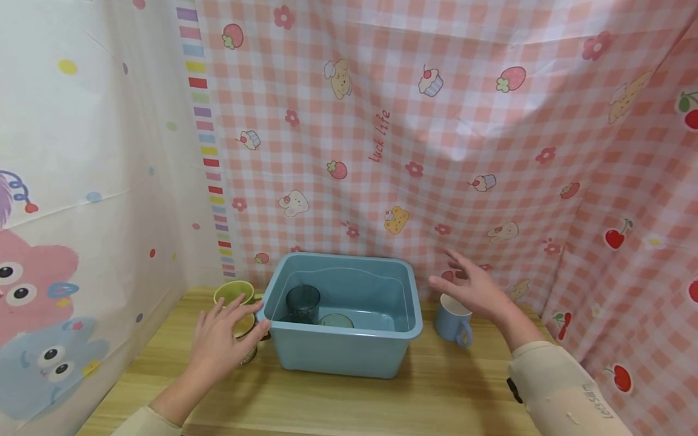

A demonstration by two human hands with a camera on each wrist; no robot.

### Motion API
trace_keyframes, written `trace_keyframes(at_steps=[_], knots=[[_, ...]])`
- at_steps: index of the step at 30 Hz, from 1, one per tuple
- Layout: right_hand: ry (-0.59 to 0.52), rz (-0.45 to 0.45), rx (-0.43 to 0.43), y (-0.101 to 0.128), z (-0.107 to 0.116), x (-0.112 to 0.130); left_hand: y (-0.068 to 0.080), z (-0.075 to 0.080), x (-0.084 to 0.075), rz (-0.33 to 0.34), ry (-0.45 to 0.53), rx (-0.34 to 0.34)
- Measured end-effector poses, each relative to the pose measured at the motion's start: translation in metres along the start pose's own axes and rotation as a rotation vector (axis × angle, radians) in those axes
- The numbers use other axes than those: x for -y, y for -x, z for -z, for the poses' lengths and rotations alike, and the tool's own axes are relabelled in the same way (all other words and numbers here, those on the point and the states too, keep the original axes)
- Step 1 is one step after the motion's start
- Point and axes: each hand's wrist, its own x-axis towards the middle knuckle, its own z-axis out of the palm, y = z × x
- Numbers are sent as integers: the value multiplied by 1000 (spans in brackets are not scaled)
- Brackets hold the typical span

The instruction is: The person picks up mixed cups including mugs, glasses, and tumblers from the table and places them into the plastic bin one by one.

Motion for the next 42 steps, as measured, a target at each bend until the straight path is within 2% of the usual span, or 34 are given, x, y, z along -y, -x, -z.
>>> trace_keyframes(at_steps=[11, 21, 30, 42], knots=[[12, -78, -28, 1, 5, -18, 0, 0, 1, -6, -2, -11], [53, -124, -48, 4, 10, -46, 0, 0, 1, -5, -12, -9], [87, -169, -63, 13, 5, -72, 0, 0, 0, -5, -14, -4], [60, -272, -2, 21, -9, -99, 1, 1, -1, 9, -7, 6]])
